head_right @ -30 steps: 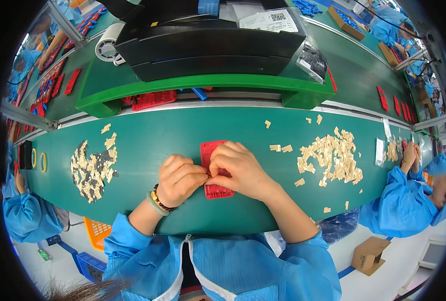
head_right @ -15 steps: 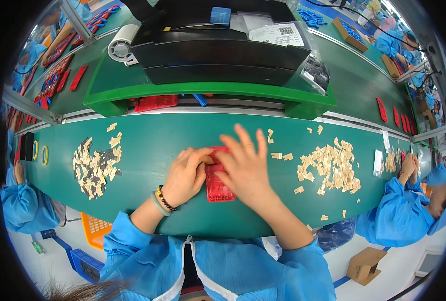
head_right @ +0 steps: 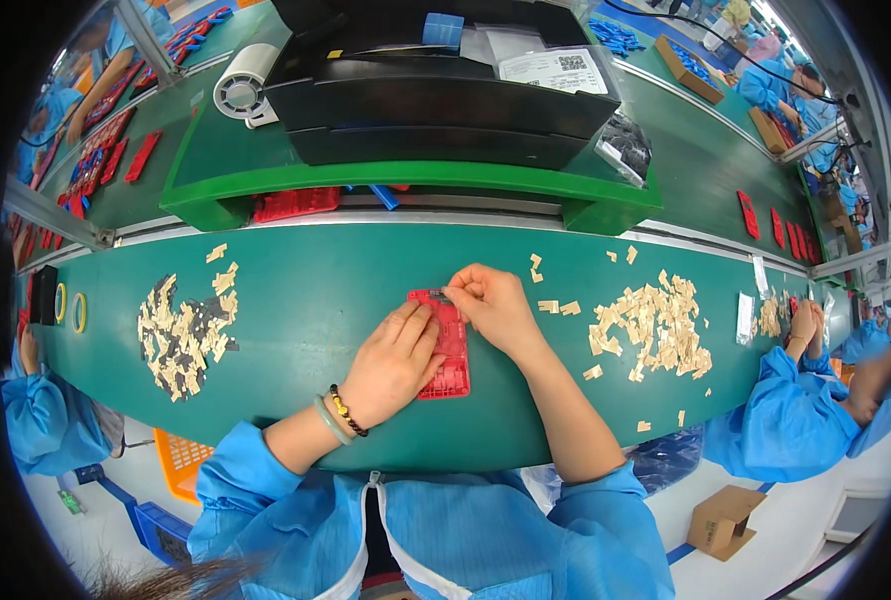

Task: Assembling small electronic components into red plastic casings at an assembly line.

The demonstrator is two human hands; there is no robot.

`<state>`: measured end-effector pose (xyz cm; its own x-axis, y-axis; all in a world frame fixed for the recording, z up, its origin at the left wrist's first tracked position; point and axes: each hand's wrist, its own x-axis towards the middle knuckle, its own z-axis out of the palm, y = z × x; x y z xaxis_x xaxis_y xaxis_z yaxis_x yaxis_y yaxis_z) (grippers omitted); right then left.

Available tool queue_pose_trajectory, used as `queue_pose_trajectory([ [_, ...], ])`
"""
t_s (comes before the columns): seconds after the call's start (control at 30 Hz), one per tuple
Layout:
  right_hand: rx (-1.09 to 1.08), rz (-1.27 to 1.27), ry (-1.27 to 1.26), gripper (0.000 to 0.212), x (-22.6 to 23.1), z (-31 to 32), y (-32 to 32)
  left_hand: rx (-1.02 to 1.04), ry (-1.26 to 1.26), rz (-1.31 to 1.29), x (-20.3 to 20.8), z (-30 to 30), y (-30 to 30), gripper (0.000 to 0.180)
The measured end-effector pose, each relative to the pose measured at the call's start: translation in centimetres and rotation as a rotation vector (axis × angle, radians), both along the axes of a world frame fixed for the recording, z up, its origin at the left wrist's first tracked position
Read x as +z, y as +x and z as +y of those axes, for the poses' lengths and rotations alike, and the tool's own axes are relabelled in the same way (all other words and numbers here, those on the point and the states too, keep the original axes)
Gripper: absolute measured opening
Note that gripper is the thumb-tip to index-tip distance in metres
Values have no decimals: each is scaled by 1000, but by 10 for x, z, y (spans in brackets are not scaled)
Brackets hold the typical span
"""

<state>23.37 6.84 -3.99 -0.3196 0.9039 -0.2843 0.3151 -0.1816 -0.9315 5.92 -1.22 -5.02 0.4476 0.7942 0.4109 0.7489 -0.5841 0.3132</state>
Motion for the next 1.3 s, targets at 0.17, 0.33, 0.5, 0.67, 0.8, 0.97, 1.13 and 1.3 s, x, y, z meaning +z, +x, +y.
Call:
queue_pose_trajectory([
  [0.17,-28,-95,125,9,-6,-1,-6,11,19,30,1,-2,2,37],
  [0.33,-39,-151,270,10,-15,-3,-9,13,12,26,-1,-1,3,35],
  [0.5,-40,-218,403,8,-20,-5,-12,18,-26,-57,-1,1,0,36],
  [0.67,-16,-374,560,9,-1,-18,-10,-43,-78,-100,7,10,-7,35],
  [0.8,67,-500,1001,12,-13,-29,-2,-55,-72,-142,7,15,-5,36],
  [0.97,80,-634,983,16,-8,-36,17,-30,-28,-97,7,17,0,41],
  [1.13,298,-419,978,33,2,-60,24,18,-44,46,3,23,9,45],
  [1.3,359,-315,914,44,-5,-60,22,28,18,48,0,27,13,50],
])
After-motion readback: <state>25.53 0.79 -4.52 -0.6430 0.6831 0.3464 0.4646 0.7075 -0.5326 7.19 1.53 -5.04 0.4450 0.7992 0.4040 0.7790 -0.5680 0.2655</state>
